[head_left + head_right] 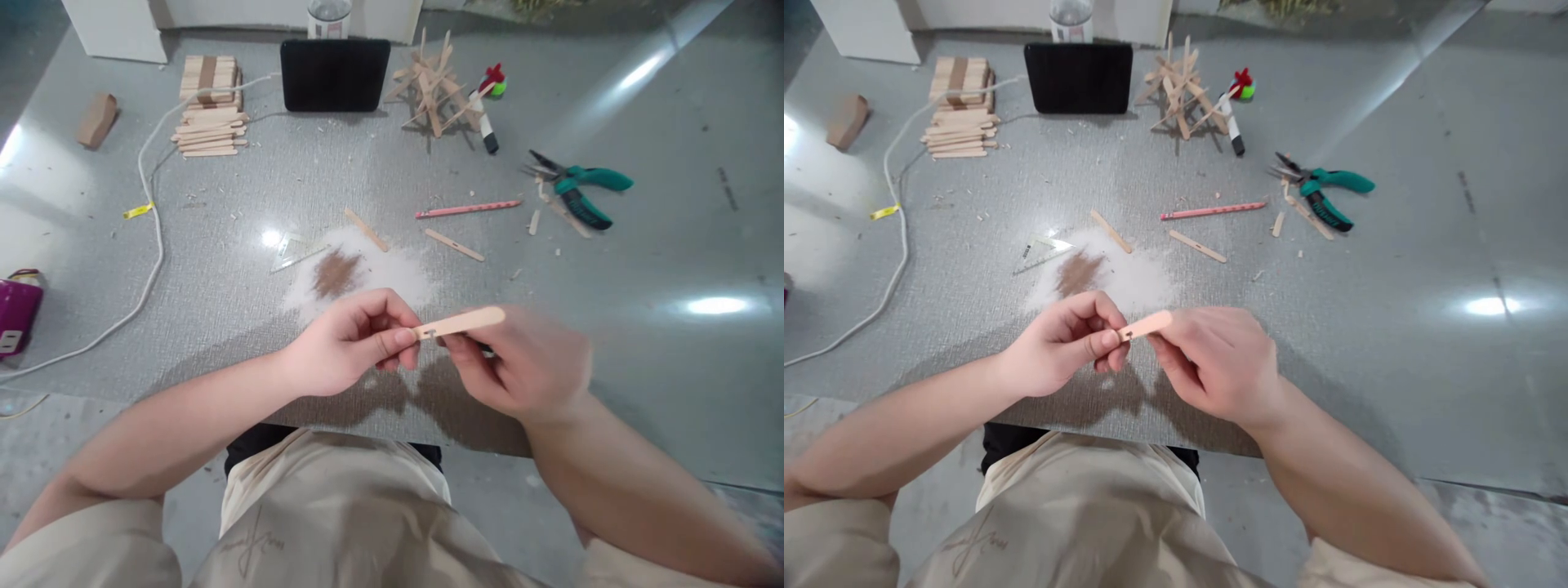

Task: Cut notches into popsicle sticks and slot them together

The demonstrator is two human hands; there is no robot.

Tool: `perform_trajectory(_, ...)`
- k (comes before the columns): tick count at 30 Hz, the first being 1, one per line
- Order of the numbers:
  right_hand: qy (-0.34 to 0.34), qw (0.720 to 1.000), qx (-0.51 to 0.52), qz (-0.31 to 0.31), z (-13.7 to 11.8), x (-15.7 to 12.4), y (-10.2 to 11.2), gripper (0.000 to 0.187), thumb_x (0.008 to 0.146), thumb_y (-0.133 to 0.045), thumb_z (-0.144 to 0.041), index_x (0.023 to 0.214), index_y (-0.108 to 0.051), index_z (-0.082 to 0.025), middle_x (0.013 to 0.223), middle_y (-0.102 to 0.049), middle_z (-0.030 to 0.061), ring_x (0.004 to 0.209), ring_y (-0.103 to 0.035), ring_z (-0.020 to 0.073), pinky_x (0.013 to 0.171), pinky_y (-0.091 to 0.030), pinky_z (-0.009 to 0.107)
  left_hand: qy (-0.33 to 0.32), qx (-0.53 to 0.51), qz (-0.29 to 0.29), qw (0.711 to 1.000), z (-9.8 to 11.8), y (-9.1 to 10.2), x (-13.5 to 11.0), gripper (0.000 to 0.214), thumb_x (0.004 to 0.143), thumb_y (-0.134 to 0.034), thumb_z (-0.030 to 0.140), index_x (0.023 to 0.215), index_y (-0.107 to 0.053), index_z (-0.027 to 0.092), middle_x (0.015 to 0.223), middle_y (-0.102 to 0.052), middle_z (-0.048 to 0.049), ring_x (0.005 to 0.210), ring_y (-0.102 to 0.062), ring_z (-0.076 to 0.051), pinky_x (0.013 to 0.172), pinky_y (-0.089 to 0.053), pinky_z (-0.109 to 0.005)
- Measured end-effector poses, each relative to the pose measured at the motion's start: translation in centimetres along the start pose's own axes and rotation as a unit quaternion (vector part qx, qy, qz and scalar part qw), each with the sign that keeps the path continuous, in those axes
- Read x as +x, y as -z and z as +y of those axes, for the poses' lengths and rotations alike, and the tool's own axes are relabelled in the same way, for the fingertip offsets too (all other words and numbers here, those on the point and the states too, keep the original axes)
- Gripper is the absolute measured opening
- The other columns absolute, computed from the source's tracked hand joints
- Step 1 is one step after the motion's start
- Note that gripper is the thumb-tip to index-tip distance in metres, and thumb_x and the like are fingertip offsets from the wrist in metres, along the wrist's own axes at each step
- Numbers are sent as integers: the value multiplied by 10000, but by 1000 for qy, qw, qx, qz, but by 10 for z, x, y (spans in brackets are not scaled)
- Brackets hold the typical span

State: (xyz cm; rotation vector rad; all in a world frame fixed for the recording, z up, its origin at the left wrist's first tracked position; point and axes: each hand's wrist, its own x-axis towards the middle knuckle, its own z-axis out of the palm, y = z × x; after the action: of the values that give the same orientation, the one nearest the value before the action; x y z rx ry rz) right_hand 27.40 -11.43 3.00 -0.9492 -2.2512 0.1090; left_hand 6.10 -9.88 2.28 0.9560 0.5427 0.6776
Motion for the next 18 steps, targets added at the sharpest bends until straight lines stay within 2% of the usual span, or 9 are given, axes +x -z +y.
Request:
perform_trajectory(4,19,994,91,-53,5,1,3,155,940,-499,-94,956,-572,-230,571,-541,-62,449,-449,106,475,-378,249,-37,27,-5,999,1,2,-1,306,933,-694,457,882,-617,165,729,-629,3,669,-551,-72,643,-460,-208)
perform_trajectory(7,29,993,104,-57,6,3,5,136,949,-498,-104,941,-565,-222,561,-517,-65,455,-437,104,472,-368,237,-56,31,-19,998,0,4,-1,237,967,-662,387,899,-632,162,749,-626,6,701,-563,-69,684,-469,-202)
perform_trajectory(10,29,993,102,-53,4,5,6,126,959,-510,-117,924,-560,-228,575,-555,-57,462,-461,104,482,-378,234,-67,37,-25,997,0,4,-1,197,983,-643,340,911,-647,157,761,-621,6,728,-570,-67,711,-471,-196)
perform_trajectory(14,39,991,117,-55,3,8,7,117,987,-515,-150,916,-557,-232,591,-581,-46,475,-486,113,500,-398,249,-63,41,-30,997,1,4,0,213,977,-648,354,908,-652,153,755,-615,2,730,-572,-77,728,-478,-212)
perform_trajectory(18,43,981,173,-82,6,6,6,127,1001,-494,-145,988,-576,-241,646,-609,-34,520,-522,122,526,-399,260,-45,55,-33,997,0,4,-2,274,964,-654,422,896,-648,156,761,-609,-6,727,-572,-94,727,-486,-235)
